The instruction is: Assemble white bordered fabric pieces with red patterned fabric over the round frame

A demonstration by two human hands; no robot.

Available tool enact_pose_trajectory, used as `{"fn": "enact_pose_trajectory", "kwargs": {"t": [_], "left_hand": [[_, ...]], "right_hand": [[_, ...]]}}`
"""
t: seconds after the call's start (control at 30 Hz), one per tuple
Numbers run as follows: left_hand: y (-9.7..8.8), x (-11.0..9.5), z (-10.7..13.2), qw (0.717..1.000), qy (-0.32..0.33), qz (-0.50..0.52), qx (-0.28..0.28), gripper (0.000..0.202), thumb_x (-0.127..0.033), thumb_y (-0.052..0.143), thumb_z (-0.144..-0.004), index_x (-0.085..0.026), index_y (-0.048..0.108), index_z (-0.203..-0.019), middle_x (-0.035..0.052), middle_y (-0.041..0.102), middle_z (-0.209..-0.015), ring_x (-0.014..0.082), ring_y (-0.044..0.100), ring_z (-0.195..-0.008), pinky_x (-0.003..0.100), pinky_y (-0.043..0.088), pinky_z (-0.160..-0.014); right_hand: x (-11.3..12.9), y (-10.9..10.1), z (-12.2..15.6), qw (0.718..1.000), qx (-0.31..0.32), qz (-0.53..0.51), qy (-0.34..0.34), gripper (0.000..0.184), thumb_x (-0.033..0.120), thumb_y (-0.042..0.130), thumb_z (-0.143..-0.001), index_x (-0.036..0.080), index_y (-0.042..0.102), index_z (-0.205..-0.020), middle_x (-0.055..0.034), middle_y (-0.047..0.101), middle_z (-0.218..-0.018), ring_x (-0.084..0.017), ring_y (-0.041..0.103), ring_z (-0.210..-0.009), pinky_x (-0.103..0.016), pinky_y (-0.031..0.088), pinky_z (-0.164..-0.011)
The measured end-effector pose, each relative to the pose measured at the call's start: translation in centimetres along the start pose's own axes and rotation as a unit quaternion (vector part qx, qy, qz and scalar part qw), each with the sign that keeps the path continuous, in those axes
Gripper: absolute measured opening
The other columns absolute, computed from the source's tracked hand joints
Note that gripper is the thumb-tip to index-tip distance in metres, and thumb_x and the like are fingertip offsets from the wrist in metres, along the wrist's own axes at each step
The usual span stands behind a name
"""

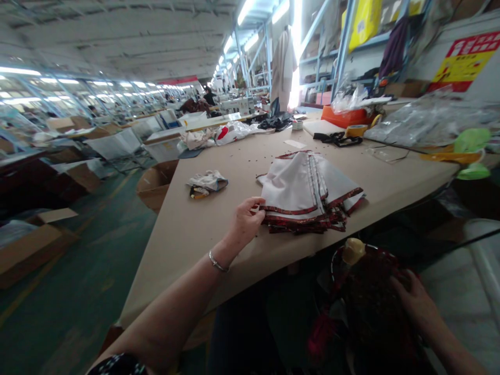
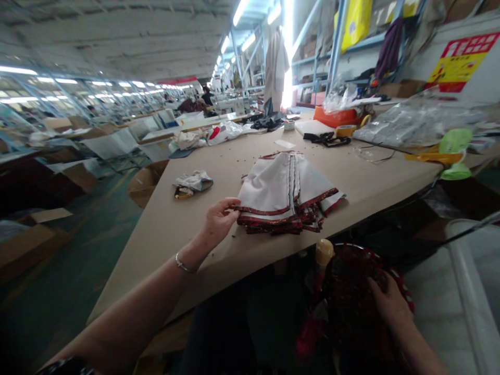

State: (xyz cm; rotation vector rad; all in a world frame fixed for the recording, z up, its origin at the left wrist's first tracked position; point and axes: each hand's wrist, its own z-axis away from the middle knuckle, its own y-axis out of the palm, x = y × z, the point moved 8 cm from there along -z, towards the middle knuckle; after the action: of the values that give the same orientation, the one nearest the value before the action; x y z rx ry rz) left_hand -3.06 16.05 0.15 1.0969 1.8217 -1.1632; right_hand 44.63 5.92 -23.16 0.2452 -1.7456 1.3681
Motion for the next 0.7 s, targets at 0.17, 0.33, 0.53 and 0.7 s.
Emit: {"fn": "enact_pose_trajectory", "kwargs": {"t": [0.17, 0.33, 0.53, 0.7], "left_hand": [[0.0, -0.6, -0.6, 1.0, 0.014, 0.02, -0.016, 0.018, -0.016, 0.058, -0.067, -0.015, 0.072, -0.079, -0.0004, 0.065, -0.064, 0.0107, 0.056, -0.056, 0.021, 0.044, -0.055], [-0.3, -2.5, -1.3, 0.998, 0.015, 0.037, -0.051, 0.015, -0.016, 0.057, -0.066, -0.016, 0.072, -0.07, -0.0001, 0.065, -0.062, 0.0112, 0.055, -0.057, 0.022, 0.042, -0.054], [-0.5, -7.2, -0.3, 0.988, 0.133, -0.05, -0.059, 0.014, -0.011, 0.056, -0.066, -0.018, 0.069, -0.065, 0.0007, 0.063, -0.069, 0.0124, 0.057, -0.065, 0.024, 0.044, -0.06], [-1.7, -9.5, 2.6, 0.965, 0.215, -0.128, -0.073, 0.013, -0.008, 0.055, -0.07, -0.018, 0.059, -0.064, -0.0008, 0.056, -0.067, 0.0115, 0.053, -0.064, 0.024, 0.041, -0.061]], "right_hand": [[13.0, -4.6, 2.7, 0.987, -0.034, -0.131, -0.086, 0.046, 0.054, 0.049, -0.083, 0.025, 0.057, -0.117, -0.0073, 0.067, -0.108, -0.026, 0.065, -0.095, -0.042, 0.051, -0.085], [33.5, -5.8, 10.2, 0.877, 0.02, -0.136, -0.46, 0.02, 0.03, 0.048, -0.091, 0.022, 0.063, -0.102, -0.0074, 0.064, -0.108, -0.021, 0.059, -0.103, -0.037, 0.047, -0.093], [43.6, 1.5, 11.1, 0.837, 0.036, 0.078, -0.54, 0.038, 0.027, 0.054, -0.087, 0.017, 0.054, -0.125, -0.0117, 0.058, -0.12, -0.028, 0.049, -0.111, -0.043, 0.043, -0.095], [43.0, 2.0, 8.2, 0.844, -0.006, 0.23, -0.485, 0.037, 0.012, 0.043, -0.087, 0.015, 0.057, -0.121, -0.0141, 0.061, -0.112, -0.029, 0.055, -0.101, -0.039, 0.045, -0.082]]}}
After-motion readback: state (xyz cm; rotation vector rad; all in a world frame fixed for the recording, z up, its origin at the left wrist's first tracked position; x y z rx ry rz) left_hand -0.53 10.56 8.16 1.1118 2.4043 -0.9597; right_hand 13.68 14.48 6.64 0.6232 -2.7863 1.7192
